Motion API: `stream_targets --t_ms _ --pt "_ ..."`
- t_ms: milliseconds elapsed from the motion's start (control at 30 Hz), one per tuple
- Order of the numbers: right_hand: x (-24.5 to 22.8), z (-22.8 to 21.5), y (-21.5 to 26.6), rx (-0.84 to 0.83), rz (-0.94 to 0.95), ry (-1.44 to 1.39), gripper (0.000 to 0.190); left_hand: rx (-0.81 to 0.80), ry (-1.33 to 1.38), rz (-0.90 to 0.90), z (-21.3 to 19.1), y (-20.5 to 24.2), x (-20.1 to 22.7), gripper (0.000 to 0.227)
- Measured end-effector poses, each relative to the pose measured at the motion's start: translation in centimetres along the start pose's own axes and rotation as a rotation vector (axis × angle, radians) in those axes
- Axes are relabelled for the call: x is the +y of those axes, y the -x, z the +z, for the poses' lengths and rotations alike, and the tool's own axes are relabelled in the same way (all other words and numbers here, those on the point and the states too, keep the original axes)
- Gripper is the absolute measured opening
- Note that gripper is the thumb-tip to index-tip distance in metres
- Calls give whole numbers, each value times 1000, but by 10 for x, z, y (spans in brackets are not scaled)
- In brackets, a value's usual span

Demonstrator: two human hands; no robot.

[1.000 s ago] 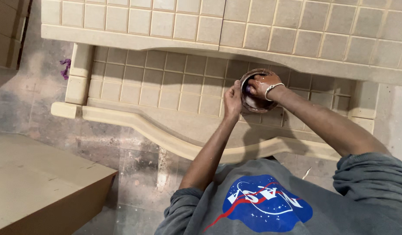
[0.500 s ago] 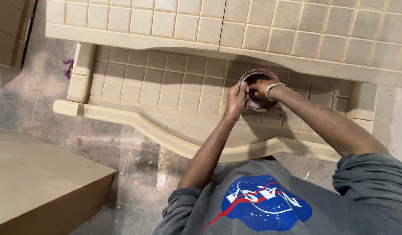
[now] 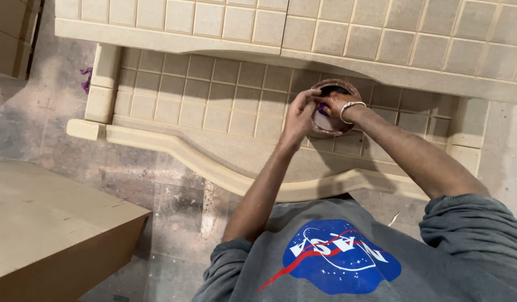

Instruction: The person dips a purple cloth into a can of brown finish and applies it to the surface of a light-colored wooden cabinet. They repeatedly dip the cloth and wipe the finish onto the cabinet's tiled front and side panels.

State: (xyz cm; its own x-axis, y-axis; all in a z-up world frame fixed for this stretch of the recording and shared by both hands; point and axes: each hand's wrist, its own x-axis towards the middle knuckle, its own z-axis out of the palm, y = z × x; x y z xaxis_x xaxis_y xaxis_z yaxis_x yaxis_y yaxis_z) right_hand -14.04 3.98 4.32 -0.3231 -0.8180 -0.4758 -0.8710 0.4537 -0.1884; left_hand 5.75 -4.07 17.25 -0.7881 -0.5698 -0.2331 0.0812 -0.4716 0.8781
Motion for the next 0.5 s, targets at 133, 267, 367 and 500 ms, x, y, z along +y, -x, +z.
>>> stream_targets --t_ms 133,267,367,500 --pt "4 -1 -1 -134 12 -40 45 -373 133 268 4 15 42 39" --pt "10 -6 -14 -124 -34 -45 44 -627 -24 473 33 69 153 25" --pt "11 -3 -5 -124 -52 -11 44 -705 -186 571 43 144 237 36" --pt "8 -12 10 -84 -72 36 44 -705 -310 533 50 208 284 40"
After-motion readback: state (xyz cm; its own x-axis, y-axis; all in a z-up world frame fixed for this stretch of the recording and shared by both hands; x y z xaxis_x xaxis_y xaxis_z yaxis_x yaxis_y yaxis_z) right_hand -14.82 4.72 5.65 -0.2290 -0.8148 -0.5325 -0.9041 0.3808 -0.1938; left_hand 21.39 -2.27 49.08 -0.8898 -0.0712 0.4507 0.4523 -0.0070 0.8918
